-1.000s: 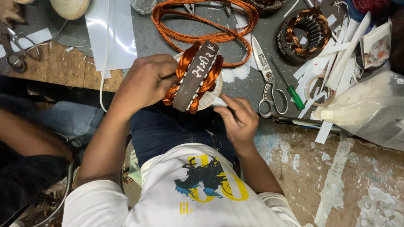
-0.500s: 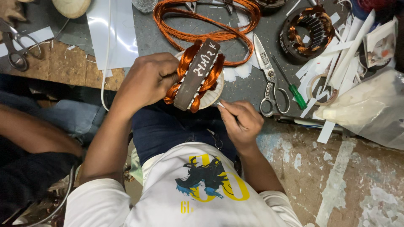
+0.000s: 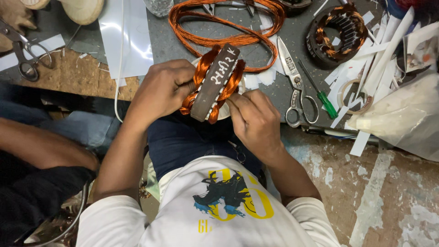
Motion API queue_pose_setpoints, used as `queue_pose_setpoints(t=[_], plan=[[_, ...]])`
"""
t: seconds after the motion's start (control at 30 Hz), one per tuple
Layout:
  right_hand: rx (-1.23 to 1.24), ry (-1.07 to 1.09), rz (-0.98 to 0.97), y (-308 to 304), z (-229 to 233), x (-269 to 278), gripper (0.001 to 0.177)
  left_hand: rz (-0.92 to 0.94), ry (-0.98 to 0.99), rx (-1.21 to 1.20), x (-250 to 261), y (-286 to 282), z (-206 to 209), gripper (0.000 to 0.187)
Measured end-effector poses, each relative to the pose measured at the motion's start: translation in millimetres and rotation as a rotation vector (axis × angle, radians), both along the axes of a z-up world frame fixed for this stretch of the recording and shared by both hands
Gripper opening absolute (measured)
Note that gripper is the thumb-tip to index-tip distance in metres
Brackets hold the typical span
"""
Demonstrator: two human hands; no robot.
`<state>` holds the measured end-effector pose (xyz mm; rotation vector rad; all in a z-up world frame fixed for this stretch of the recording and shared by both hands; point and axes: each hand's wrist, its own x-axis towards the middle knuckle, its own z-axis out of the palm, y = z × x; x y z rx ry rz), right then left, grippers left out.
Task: The person winds copper wire around a toroidal core, adjusts the coil, and secures it with a thin wire. They handle multiple cores and use a spool of copper wire throughout the process.
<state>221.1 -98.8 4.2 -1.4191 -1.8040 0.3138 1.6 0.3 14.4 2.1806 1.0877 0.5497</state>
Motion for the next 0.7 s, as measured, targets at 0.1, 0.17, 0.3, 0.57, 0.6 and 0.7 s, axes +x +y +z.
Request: queue_pose_setpoints(t=[0.1, 0.17, 0.3, 0.57, 0.6, 0.7], plan=[[-0.025, 0.000, 0.014, 3, -3, -2, 0.014, 0.000, -0.006, 0.005, -1, -2, -2, 0.020], [-0.029, -0.006, 0.017, 5, -4, 0, 0.014, 0.000, -0.018, 0.022, 0, -3, -3, 0.019], [-0.062, -0.015, -0.013, 4, -2, 7, 0.015, 0.046, -0.072, 0.002, 0, -4, -5, 0.018], [0.017, 0.004, 0.033, 5, -16, 8, 0.016, 0.047, -0.039, 0.011, 2, -5, -6, 0.021], [0.020, 0.010, 0.031, 4, -16, 9, 0.017, 0.035, -0.041, 0.033, 2, -5, -5, 0.022], [-0.016, -0.004, 0.067, 0, -17, 10, 0.022, 0.038, -0.045, 0.045, 1, -6, -5, 0.022]])
